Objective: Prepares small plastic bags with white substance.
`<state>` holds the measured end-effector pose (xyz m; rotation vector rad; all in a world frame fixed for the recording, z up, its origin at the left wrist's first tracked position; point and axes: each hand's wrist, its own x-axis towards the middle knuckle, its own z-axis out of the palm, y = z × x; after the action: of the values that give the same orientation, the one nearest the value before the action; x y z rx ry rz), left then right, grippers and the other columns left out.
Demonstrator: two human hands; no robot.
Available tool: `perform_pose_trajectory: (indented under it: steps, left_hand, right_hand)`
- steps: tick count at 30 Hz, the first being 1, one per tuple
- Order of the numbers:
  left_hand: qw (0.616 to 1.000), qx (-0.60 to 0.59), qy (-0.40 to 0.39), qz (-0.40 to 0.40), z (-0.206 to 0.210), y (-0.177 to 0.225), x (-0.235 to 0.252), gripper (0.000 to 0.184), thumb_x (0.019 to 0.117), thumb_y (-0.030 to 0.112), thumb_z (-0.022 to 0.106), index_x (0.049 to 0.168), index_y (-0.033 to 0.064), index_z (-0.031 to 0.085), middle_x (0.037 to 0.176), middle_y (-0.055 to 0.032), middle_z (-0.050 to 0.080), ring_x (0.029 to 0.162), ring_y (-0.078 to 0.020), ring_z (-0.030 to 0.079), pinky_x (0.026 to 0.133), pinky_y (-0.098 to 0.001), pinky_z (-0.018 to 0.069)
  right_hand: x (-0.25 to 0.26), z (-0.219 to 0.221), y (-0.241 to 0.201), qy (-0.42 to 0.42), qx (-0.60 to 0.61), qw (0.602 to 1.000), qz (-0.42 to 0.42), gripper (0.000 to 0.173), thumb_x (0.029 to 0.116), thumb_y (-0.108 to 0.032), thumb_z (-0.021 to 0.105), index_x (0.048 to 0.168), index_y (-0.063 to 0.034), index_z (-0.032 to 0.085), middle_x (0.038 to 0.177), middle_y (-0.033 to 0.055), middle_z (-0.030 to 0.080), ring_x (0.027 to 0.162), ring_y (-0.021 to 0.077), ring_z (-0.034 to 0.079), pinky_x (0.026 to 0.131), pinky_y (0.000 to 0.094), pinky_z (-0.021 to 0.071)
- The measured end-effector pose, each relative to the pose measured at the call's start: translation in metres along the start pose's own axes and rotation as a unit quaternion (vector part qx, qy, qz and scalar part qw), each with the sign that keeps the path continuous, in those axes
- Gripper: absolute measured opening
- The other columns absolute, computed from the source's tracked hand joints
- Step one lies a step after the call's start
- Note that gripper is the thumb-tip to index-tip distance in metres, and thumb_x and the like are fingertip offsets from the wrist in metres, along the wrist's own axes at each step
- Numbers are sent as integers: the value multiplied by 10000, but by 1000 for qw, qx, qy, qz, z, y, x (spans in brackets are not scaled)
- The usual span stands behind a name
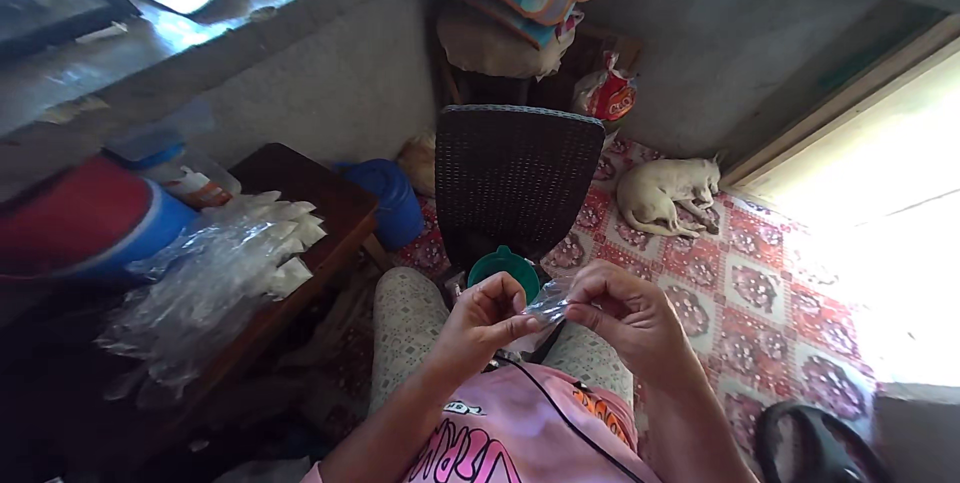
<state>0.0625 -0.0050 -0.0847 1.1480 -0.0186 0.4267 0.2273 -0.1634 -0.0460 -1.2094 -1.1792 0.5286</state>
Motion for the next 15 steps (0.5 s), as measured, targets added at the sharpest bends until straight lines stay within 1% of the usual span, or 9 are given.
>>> perform_pose_trajectory:
  steps: [2,4,7,8,9,10,12,13,15]
  left_hand:
    - [1000,8,0,6,1,0,1,137,939,78,727,1043,67,638,897,6,657,742,-48,614,669,-215,533]
    - [998,56,24,35,4,-1,0,116,937,60,724,1023,35,650,886,-4,666,746,-52,621,687,-222,544]
    - [977,191,50,81,8,-3,-4,99,934,54,725,994,-7,674,895,-37,648,749,-78,605,678,-233,546]
    - [966,237,52,87,9,-2,-5,100,937,72,728,991,-2,688,894,-42,649,741,-80,604,666,-229,545]
    - [957,272,50,89,10,-2,-6,101,943,90,726,992,7,697,892,-38,647,736,-74,605,660,-221,548]
    - [950,296,49,87,11,-2,-6,103,948,103,724,992,13,700,887,-35,641,727,-65,605,653,-211,552]
    - [944,318,49,76,13,-4,-7,108,940,103,734,986,13,697,872,-36,642,712,-63,607,646,-207,556]
    - [942,324,49,66,12,-5,-7,112,933,105,741,983,14,698,870,-34,651,708,-62,613,646,-208,558]
    - [940,334,48,47,12,-6,-8,123,926,121,752,979,22,703,868,-27,668,711,-62,624,652,-212,564]
  right_hand:
    - [-1,3,1,-5,2,1000,1,103,930,-85,748,977,-7,699,980,70,676,859,125,674,781,278,614]
    - [-3,3,4,-28,-29,999,1,136,940,-145,742,997,-33,691,1001,58,671,899,125,666,795,283,601]
    - [-4,2,6,-58,-91,994,28,397,926,-446,742,1106,-95,707,1167,58,661,1106,177,634,882,346,581]
    - [-5,5,7,-48,-92,994,41,434,915,-509,734,1086,-110,717,1193,56,658,1147,186,619,907,354,572]
    - [-6,9,9,-27,-85,995,52,428,915,-530,722,1038,-121,728,1190,50,665,1155,180,616,917,348,564]
    - [-6,15,12,0,-71,996,60,385,925,-504,720,978,-123,736,1162,43,675,1129,165,626,908,328,563]
    - [-6,25,16,55,-12,996,63,229,942,-305,746,901,-80,747,1086,63,698,1071,165,653,899,307,572]
    - [-5,28,17,77,23,995,63,170,941,-216,745,892,-54,750,1057,76,701,1041,163,662,885,296,580]
    - [-4,29,18,109,72,989,63,119,939,-147,737,893,-38,753,1020,75,698,991,141,660,842,271,575]
